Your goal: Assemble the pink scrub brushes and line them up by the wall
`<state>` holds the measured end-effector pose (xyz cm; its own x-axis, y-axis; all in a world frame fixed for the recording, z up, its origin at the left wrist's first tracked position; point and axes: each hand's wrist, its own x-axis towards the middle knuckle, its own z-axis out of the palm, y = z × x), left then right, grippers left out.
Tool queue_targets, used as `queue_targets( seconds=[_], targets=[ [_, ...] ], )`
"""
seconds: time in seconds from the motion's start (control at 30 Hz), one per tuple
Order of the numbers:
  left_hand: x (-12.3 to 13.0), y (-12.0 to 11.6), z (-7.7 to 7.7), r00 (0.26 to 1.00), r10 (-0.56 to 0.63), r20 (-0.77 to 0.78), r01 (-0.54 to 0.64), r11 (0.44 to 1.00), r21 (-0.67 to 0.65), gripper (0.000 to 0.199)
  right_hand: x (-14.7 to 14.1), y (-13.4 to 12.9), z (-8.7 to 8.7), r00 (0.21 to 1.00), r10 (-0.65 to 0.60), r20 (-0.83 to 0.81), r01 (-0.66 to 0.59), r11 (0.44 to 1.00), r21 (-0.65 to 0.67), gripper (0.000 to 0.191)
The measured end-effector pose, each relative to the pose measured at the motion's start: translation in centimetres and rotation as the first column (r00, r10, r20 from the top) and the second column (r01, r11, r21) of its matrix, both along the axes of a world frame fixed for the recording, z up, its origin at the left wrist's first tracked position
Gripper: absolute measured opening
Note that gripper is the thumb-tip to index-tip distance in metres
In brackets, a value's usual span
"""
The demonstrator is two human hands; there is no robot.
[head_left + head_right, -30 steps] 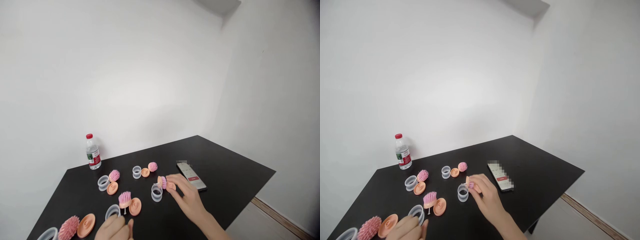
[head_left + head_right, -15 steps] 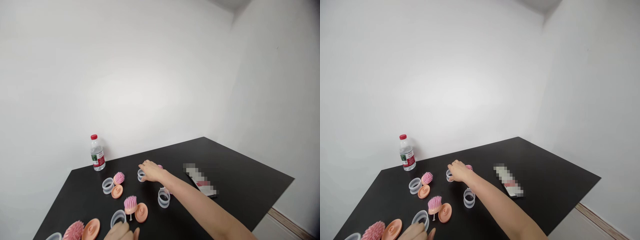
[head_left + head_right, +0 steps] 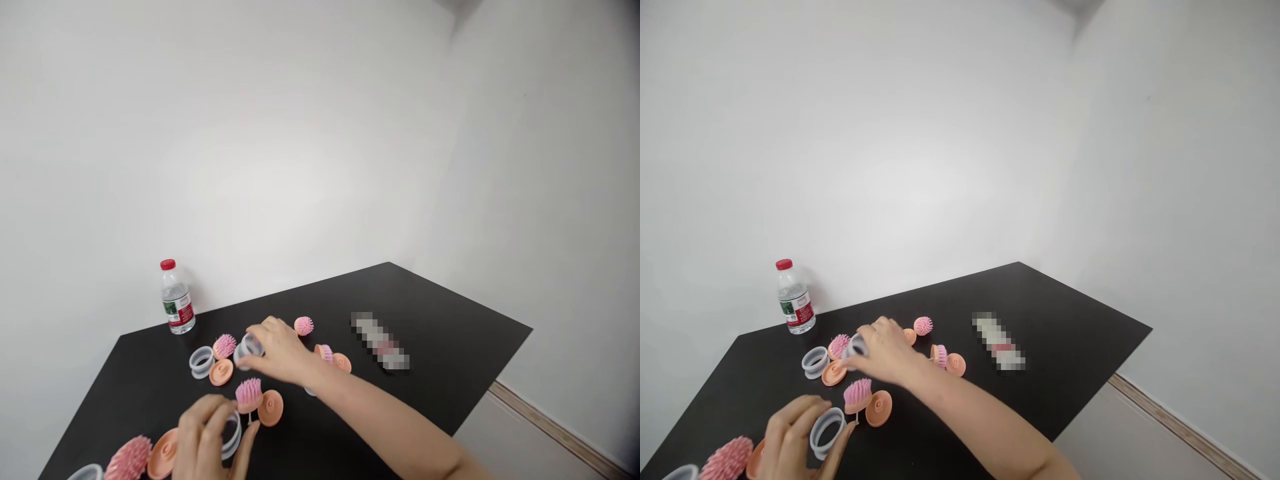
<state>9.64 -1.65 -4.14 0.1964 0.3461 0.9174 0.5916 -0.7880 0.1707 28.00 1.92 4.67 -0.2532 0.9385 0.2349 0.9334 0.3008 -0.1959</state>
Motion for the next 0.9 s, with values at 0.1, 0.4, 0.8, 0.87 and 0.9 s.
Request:
queue_targets(
  seconds=[0.1,0.4,0.8,0.87,0.9],
  targets=[
    [-0.6,0.9,-0.8,1.0,0.012,0.012,-0.009,0.979,-0.203,0.056,-1.4,-3.0,-0.7,0.976,0.169,-0.14,-0.151,0.98,0.13,0.045],
    [1.2,-1.1,0.9,0.893,-0.058,0.446,0.345,0.723,-0.598,0.042,1.1,-4.1,-0.6,0.919,0.312,-0.241,-0.284,0.948,0.146,0.055],
    [0.6,-0.1,0.3,0.843,0.014,0.538,0.389,0.674,-0.628,0.042,9.8,6.4,-3.8,0.971,0.153,0.181,-0.121,0.977,-0.178,0.042],
    [0.6,0.0,0.1,0.853,0.014,0.521,0.367,0.694,-0.62,0.041,9.4,6.9,-4.5,0.962,0.162,0.218,-0.115,0.97,-0.214,0.046],
    [0.6,0.0,0.1,0.855,0.015,0.518,0.361,0.699,-0.617,0.041,9.2,7.1,-4.7,0.959,0.165,0.23,-0.112,0.967,-0.229,0.047]
  ],
)
